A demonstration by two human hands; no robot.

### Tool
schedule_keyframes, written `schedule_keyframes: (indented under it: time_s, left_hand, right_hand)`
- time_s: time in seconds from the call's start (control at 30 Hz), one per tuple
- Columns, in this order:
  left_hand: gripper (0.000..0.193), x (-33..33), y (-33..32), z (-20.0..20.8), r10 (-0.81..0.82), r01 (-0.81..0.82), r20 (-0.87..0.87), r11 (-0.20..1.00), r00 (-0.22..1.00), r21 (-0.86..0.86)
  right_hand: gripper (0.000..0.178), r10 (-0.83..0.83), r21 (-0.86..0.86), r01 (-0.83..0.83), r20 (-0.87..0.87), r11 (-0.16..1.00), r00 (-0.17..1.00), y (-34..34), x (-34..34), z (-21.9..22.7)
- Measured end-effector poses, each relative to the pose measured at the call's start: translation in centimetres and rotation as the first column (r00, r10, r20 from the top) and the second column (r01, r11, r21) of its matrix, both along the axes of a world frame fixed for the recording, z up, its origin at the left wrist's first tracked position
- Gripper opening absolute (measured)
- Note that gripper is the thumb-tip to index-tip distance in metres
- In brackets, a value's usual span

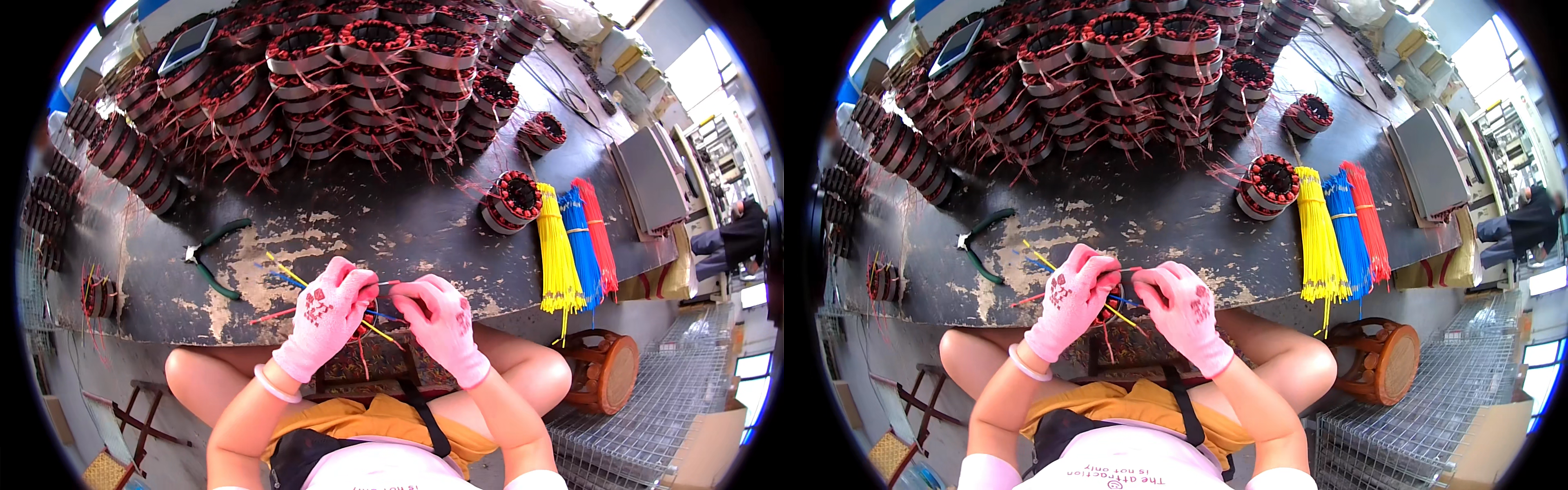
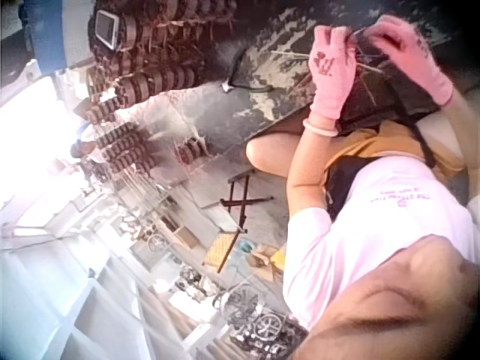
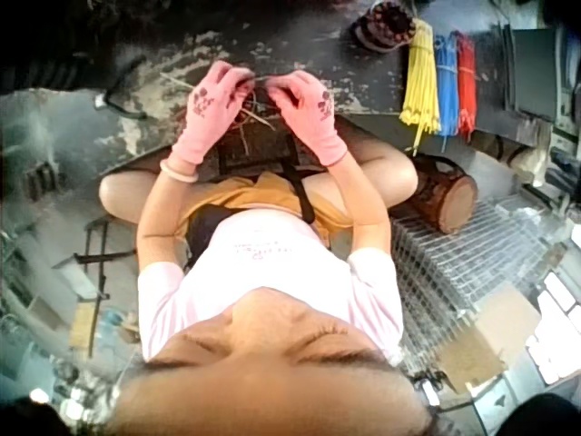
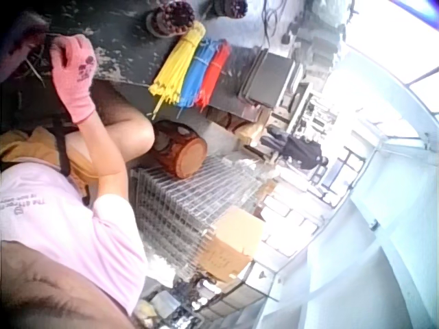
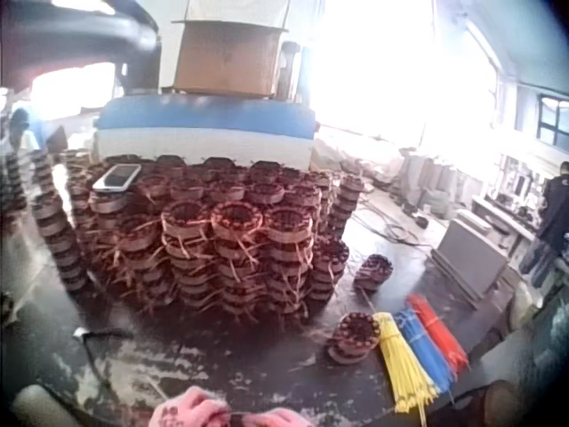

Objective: The person sits at a workbench and assembles small electrical components by inserting colored wires into circular cores. They use pliers to trim the wires and tie them with colored zip ties. The person handles multiple cores and stacks them on the table.

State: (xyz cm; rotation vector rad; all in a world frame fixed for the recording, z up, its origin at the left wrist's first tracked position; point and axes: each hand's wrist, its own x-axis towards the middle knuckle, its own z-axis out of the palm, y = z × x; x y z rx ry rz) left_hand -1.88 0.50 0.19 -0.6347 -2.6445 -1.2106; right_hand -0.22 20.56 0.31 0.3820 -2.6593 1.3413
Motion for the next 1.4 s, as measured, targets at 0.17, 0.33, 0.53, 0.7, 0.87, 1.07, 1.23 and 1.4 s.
schedule_keyframes:
  time_s: [0.17,0.33,0.53,0.7,0.87,1.07,1.23,1.4]
  left_hand:
    - [0.016,-0.6,-0.7,0.6,-0.100,0.101,0.040,0.994,0.994,-0.044]
    - [0.013,-0.5,-0.3,2.0,-0.111,0.114,0.035,0.988,0.993,-0.101]
    - [0.013,0.0,0.4,2.5,-0.091,0.098,0.068,0.988,0.994,-0.115]
    - [0.014,0.3,0.4,2.3,-0.074,0.082,0.062,0.988,0.995,-0.128]
    - [0.015,0.2,0.8,1.8,-0.078,0.079,0.012,0.994,0.997,-0.082]
    - [0.015,-0.1,1.3,-0.1,-0.121,0.114,-0.095,0.991,0.988,-0.074]
    - [0.014,-0.3,1.1,-0.1,-0.121,0.117,-0.071,0.992,0.990,-0.056]
    - [0.014,-0.4,1.4,0.2,-0.144,0.144,-0.003,0.989,0.990,-0.036]
  right_hand:
    - [0.018,0.010,0.070,0.004,-0.198,0.998,0.980,0.1,-0.1,0.4]
    - [0.016,0.115,-0.137,-0.100,0.108,0.986,0.987,0.5,-1.1,1.2]
    - [0.015,0.181,-0.100,-0.167,0.167,0.981,0.969,0.8,-1.9,2.4]
    - [0.013,0.210,-0.106,-0.191,0.219,0.976,0.953,1.1,-2.2,2.7]
    - [0.012,0.222,-0.106,-0.196,0.372,0.975,0.901,1.3,-3.0,3.6]
    - [0.020,0.347,-0.468,0.011,0.671,0.884,0.656,1.6,-4.9,1.2]
    - [0.042,0.064,-0.027,-0.059,0.281,0.998,0.958,2.5,-1.9,1.9]
    - [0.052,0.278,0.474,-0.112,-0.296,0.873,0.914,2.8,-1.2,-0.1]
